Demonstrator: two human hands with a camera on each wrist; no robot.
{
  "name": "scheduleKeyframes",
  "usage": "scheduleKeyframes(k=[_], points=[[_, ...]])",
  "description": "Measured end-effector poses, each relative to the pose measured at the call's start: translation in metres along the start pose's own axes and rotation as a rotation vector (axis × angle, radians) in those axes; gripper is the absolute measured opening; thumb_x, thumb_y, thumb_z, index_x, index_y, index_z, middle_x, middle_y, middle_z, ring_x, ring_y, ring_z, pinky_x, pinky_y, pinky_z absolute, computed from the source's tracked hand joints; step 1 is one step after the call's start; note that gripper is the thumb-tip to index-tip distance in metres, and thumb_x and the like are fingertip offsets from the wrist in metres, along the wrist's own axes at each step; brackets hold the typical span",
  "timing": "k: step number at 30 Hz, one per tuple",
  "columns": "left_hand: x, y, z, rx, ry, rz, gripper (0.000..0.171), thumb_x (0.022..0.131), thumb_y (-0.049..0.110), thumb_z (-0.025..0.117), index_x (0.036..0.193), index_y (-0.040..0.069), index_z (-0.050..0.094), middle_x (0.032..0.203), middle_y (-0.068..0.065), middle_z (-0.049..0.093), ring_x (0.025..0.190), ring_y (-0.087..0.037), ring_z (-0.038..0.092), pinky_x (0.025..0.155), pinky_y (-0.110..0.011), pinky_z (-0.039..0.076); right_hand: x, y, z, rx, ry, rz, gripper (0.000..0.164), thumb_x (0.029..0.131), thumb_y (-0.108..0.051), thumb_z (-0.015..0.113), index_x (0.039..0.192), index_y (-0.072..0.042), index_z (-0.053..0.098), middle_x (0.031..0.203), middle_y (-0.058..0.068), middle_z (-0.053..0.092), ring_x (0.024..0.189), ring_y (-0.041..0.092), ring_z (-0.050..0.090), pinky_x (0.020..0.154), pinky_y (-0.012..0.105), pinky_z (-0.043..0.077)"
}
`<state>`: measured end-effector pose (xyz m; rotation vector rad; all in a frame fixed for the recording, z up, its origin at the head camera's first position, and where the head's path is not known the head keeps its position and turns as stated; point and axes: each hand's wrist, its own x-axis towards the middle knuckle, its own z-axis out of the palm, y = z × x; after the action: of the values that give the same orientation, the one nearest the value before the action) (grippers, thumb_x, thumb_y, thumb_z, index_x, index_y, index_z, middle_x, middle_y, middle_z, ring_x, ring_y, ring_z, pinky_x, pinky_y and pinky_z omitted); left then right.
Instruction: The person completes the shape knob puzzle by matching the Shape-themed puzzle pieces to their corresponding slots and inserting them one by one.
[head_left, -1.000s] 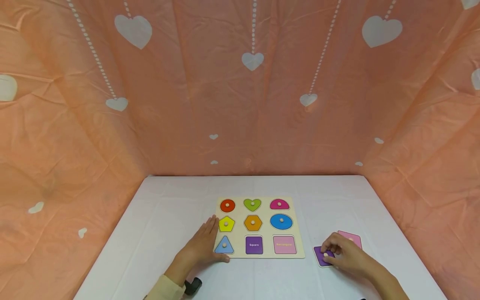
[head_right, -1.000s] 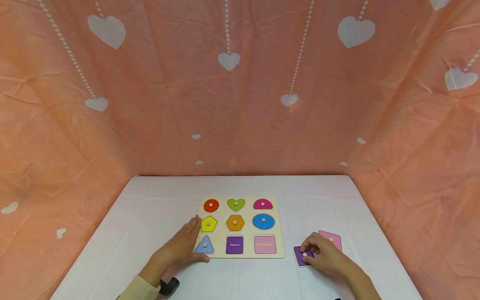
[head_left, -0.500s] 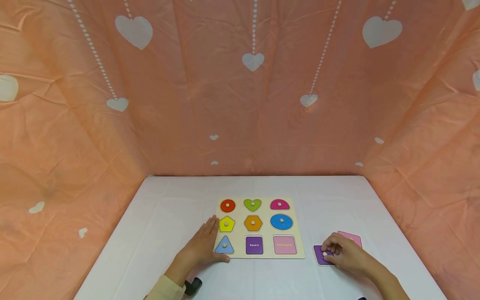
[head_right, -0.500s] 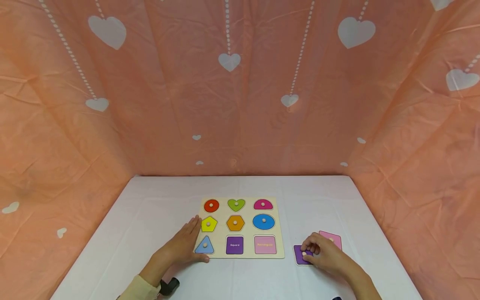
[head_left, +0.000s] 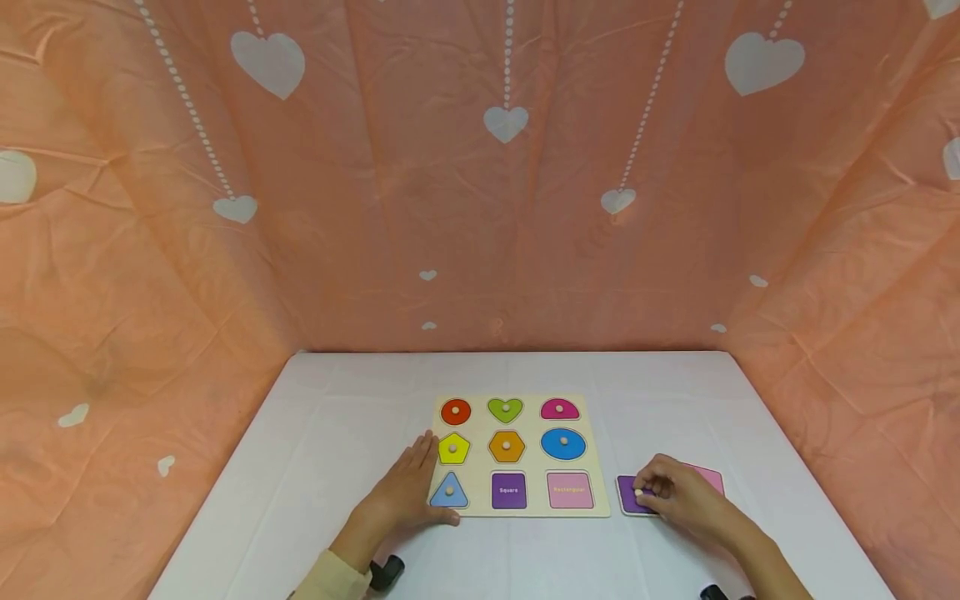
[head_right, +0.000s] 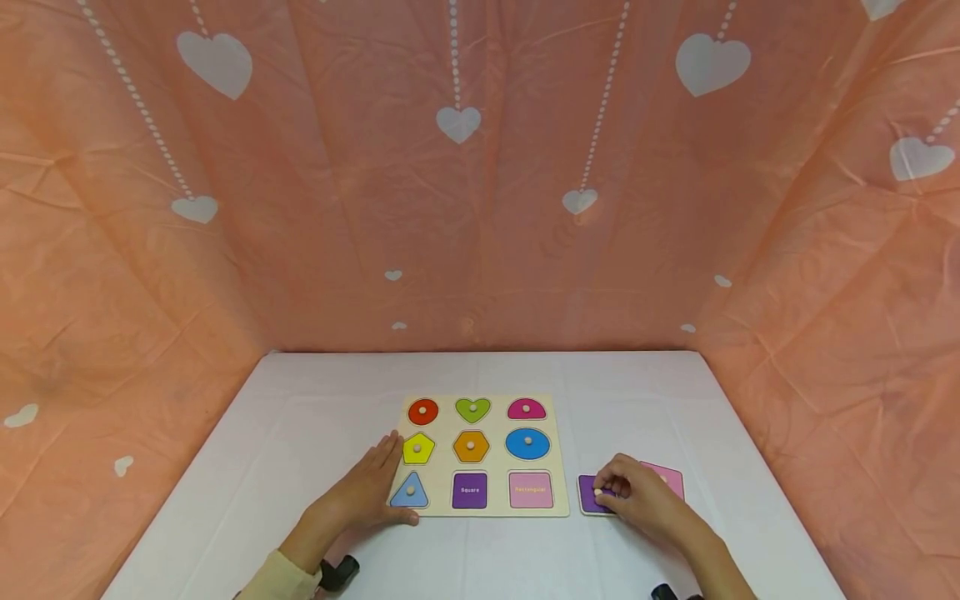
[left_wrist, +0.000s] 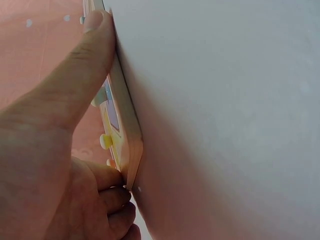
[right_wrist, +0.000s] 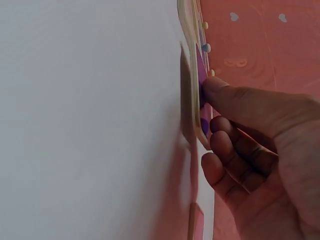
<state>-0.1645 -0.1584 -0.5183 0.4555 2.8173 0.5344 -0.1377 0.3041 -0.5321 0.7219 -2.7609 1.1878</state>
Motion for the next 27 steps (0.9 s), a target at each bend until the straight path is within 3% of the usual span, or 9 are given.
scheduleKeyframes(k=[9, 19, 27], points=[[0.001, -0.001, 0.002, 0.007, 0.003, 0.000, 0.130, 0.074, 0.056, 0.094, 0.167, -0.004, 0.027, 0.176, -0.022, 0.023, 0.164, -0.038, 0.021, 0.133, -0.054, 0.023, 0.018, -0.008, 0.001, -0.064, 0.042, 0.001, 0.019, 0.090, -0.008, 0.087, 0.095, -0.019, 0.073, 0.094, -0.011, 0.062, 0.083, 0.004, 0.055, 0.069, 0.021, 0.052], [-0.001, 0.001, -0.001, 0.009, 0.004, 0.007, 0.130, 0.074, 0.055, 0.095, 0.166, -0.006, 0.026, 0.176, -0.023, 0.023, 0.163, -0.038, 0.022, 0.133, -0.053, 0.023, 0.040, -0.020, 0.010, -0.005, 0.036, -0.109, 0.018, 0.091, -0.007, 0.087, 0.099, -0.017, 0.074, 0.096, -0.008, 0.064, 0.084, 0.009, 0.058, 0.071, 0.021, 0.052], [-0.001, 0.002, -0.003, 0.008, 0.001, -0.001, 0.130, 0.074, 0.055, 0.094, 0.166, -0.006, 0.026, 0.176, -0.023, 0.023, 0.163, -0.038, 0.022, 0.133, -0.053, 0.023, 0.055, -0.030, 0.018, 0.004, -0.002, -0.114, 0.014, 0.093, -0.008, 0.085, 0.101, -0.014, 0.074, 0.100, -0.006, 0.065, 0.088, 0.011, 0.059, 0.076, 0.021, 0.055]])
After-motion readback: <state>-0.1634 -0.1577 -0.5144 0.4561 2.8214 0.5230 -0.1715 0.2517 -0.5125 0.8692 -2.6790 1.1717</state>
